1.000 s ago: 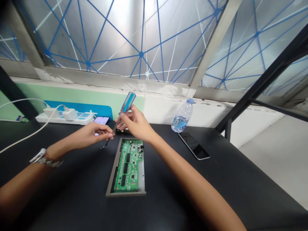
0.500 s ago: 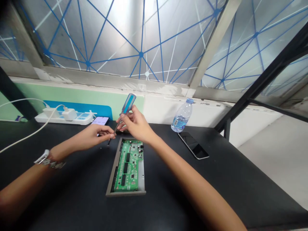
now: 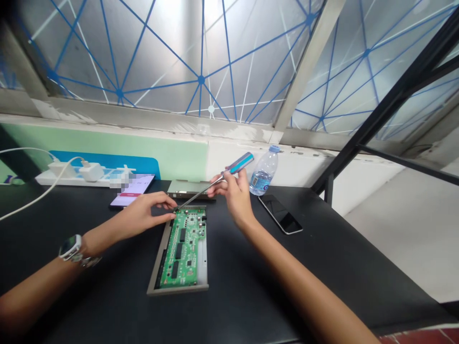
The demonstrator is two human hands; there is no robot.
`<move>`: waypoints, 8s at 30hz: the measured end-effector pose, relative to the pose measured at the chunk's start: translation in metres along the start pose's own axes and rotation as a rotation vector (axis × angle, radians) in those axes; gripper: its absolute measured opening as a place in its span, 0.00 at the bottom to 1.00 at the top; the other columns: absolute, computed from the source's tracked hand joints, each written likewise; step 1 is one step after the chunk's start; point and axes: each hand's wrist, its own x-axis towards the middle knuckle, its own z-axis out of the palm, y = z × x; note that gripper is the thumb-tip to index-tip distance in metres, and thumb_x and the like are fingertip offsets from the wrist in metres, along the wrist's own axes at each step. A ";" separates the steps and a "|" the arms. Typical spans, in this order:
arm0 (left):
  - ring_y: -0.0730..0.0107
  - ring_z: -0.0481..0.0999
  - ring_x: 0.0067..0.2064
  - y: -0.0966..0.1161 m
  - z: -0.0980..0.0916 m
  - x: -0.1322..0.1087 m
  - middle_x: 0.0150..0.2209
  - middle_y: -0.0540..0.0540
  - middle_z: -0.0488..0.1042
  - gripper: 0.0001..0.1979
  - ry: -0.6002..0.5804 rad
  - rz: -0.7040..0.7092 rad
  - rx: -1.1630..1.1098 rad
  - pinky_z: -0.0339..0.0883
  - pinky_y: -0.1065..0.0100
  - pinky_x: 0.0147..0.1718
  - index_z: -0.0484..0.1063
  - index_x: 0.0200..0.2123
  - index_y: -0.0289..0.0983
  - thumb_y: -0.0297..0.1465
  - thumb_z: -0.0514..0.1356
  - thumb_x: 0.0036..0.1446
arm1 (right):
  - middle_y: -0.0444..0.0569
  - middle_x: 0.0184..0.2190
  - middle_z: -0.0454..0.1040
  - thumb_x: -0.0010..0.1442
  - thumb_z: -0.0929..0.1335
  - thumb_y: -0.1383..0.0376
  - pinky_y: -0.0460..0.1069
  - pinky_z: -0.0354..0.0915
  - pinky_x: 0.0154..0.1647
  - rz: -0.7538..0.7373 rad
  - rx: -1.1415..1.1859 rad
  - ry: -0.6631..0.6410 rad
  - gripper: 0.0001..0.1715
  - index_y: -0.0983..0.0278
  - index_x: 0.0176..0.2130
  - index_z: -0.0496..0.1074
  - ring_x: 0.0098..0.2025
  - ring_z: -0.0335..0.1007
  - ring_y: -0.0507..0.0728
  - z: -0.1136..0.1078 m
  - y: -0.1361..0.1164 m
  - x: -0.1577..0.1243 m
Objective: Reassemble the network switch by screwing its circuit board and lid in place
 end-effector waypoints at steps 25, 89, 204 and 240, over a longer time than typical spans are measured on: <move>0.63 0.73 0.40 0.005 0.019 -0.001 0.35 0.48 0.78 0.06 0.052 0.060 0.118 0.62 0.62 0.40 0.78 0.34 0.40 0.34 0.62 0.60 | 0.42 0.29 0.77 0.62 0.68 0.59 0.52 0.73 0.29 0.050 0.080 0.109 0.15 0.57 0.40 0.55 0.26 0.77 0.55 -0.018 0.014 -0.024; 0.64 0.78 0.39 0.018 0.048 0.031 0.38 0.46 0.80 0.07 0.171 0.030 -0.094 0.70 0.62 0.42 0.79 0.41 0.37 0.32 0.63 0.60 | 0.42 0.27 0.74 0.66 0.64 0.60 0.50 0.69 0.23 -0.084 -0.469 -0.299 0.17 0.58 0.50 0.52 0.21 0.71 0.51 -0.004 -0.022 0.036; 0.60 0.79 0.44 0.025 0.057 0.058 0.41 0.41 0.79 0.11 0.037 0.061 -0.696 0.70 0.60 0.47 0.76 0.40 0.33 0.34 0.57 0.65 | 0.55 0.45 0.78 0.62 0.69 0.57 0.47 0.71 0.24 0.127 -0.358 -0.539 0.19 0.66 0.49 0.70 0.24 0.75 0.50 -0.003 -0.016 0.032; 0.65 0.79 0.43 0.030 0.059 0.055 0.39 0.44 0.79 0.07 0.180 0.108 -0.528 0.70 0.63 0.46 0.73 0.40 0.35 0.28 0.55 0.65 | 0.54 0.37 0.80 0.59 0.70 0.63 0.46 0.68 0.24 0.167 -0.483 -0.542 0.16 0.70 0.45 0.74 0.25 0.74 0.50 -0.002 -0.027 0.034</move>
